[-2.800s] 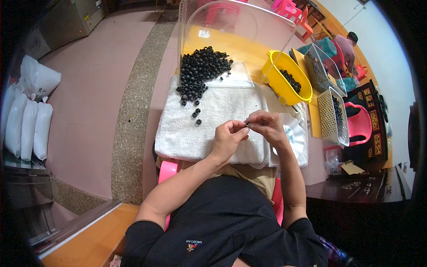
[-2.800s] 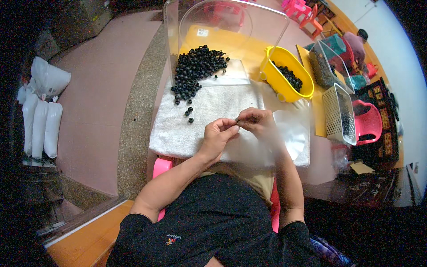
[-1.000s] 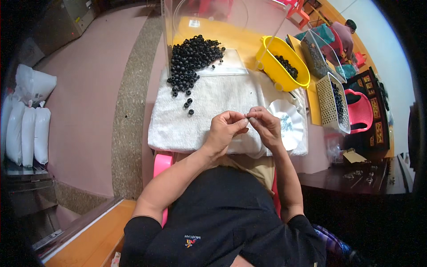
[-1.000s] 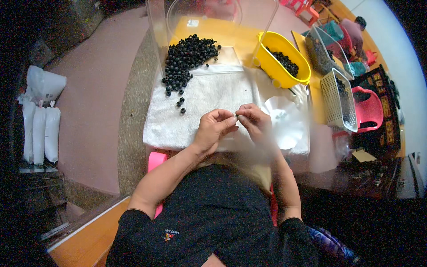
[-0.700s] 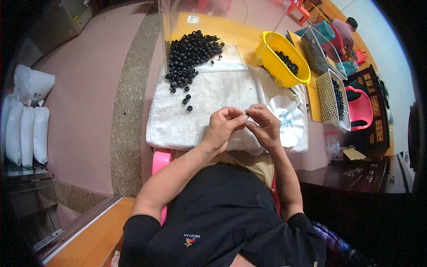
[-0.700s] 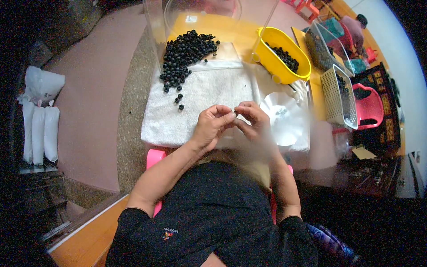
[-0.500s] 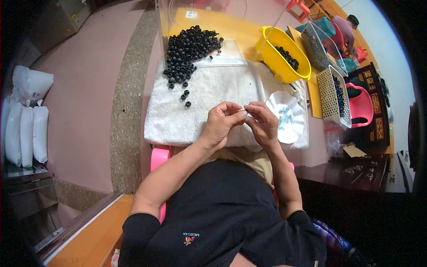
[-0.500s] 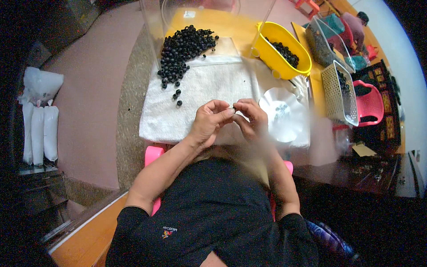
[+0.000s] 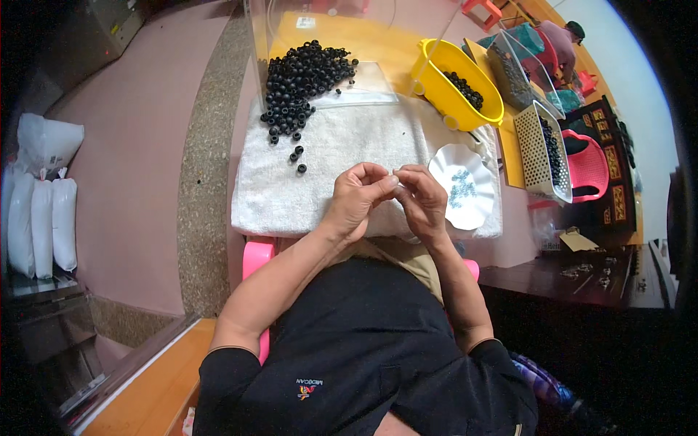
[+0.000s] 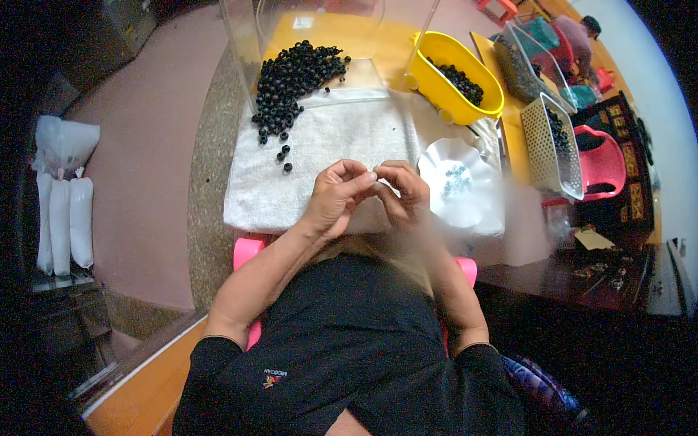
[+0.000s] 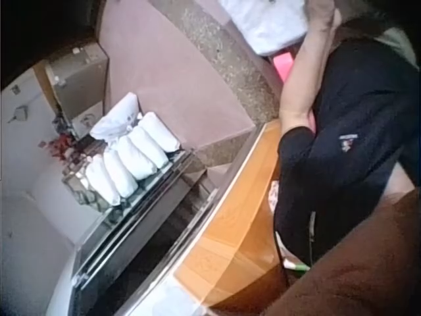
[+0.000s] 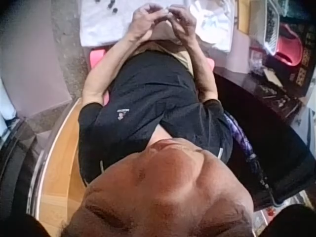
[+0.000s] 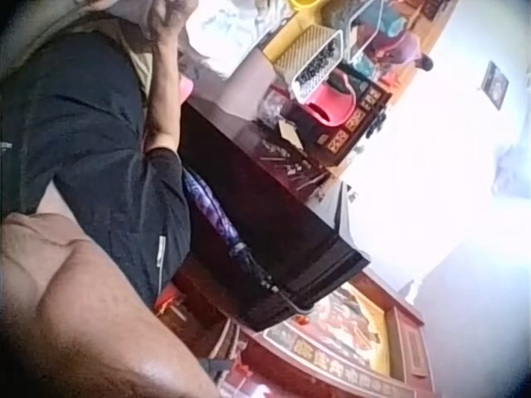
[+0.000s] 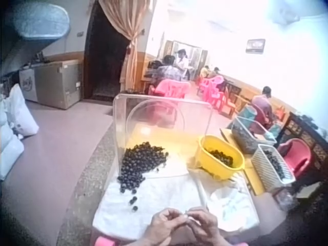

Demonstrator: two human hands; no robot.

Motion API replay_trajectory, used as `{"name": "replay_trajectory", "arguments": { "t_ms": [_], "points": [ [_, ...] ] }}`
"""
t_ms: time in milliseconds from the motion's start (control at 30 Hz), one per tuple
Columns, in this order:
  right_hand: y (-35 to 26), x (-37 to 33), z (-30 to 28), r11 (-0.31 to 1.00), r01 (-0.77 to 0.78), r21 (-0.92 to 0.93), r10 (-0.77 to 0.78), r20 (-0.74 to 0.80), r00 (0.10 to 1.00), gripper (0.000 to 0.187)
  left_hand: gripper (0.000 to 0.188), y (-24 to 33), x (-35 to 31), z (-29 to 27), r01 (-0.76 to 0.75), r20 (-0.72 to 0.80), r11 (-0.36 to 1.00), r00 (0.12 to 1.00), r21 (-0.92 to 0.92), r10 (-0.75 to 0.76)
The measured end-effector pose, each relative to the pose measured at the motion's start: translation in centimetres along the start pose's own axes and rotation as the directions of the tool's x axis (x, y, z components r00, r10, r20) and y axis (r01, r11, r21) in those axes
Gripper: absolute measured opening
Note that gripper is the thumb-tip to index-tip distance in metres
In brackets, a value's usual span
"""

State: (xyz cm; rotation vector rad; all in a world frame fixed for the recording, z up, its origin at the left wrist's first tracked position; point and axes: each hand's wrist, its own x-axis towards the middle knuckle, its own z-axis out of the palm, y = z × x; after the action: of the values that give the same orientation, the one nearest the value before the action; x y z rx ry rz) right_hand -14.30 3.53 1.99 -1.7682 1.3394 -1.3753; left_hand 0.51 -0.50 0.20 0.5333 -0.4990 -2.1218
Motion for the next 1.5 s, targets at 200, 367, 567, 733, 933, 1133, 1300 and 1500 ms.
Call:
{"name": "replay_trajectory", "arguments": {
  "t_ms": [200, 367, 567, 733, 933, 1133, 1300, 1500],
  "points": [
    [-0.3, 0.6, -0.3, 0.975, 0.146, -0.167, -0.150, -0.012, 0.989, 0.035, 0.019, -0.4, 0.4, -0.3, 0.008, -0.068, 0.999, 0.998, 0.035, -0.005],
    [-0.4, 0.3, -0.5, 0.932, 0.170, -0.319, -0.176, 0.012, 0.984, 0.039, 0.019, -0.6, 0.1, -0.1, 0.021, -0.043, 0.998, 0.999, 0.055, -0.018],
    [-0.1, 1.1, -2.6, 0.953, 0.078, -0.293, -0.092, -0.035, 0.995, 0.035, 0.017, -0.6, 0.2, -0.1, 0.013, -0.055, 0.994, 0.998, 0.108, -0.007],
    [0.8, 2.8, -6.5, 0.913, 0.007, -0.408, -0.035, -0.062, 0.997, 0.033, 0.016, -0.5, 0.2, -0.1, 0.021, -0.079, 0.993, 0.997, 0.119, -0.012],
    [1.6, 6.9, -10.7, 0.833, 0.001, -0.553, -0.158, -0.236, 0.959, 0.031, 0.015, -0.6, 0.1, -0.4, 0.014, -0.094, 0.994, 0.996, 0.109, -0.003],
    [2.3, 13.0, -13.8, 0.821, -0.013, -0.571, -0.232, -0.355, 0.905, 0.032, 0.012, -0.8, 0.2, -0.6, 0.027, -0.097, 0.993, 0.995, 0.119, -0.015],
    [4.2, 15.7, -14.4, 0.429, -0.057, -0.902, -0.388, -0.240, 0.890, 0.029, 0.012, -0.8, 0.5, -0.4, 0.020, -0.091, 0.990, 0.996, 0.139, -0.007],
    [3.8, 15.4, -2.4, 0.956, 0.029, -0.291, -0.005, 0.084, 0.996, 0.014, 0.012, -0.8, 0.1, -0.7, 0.019, -0.118, 0.994, 0.993, 0.106, -0.007]
  ]
}}
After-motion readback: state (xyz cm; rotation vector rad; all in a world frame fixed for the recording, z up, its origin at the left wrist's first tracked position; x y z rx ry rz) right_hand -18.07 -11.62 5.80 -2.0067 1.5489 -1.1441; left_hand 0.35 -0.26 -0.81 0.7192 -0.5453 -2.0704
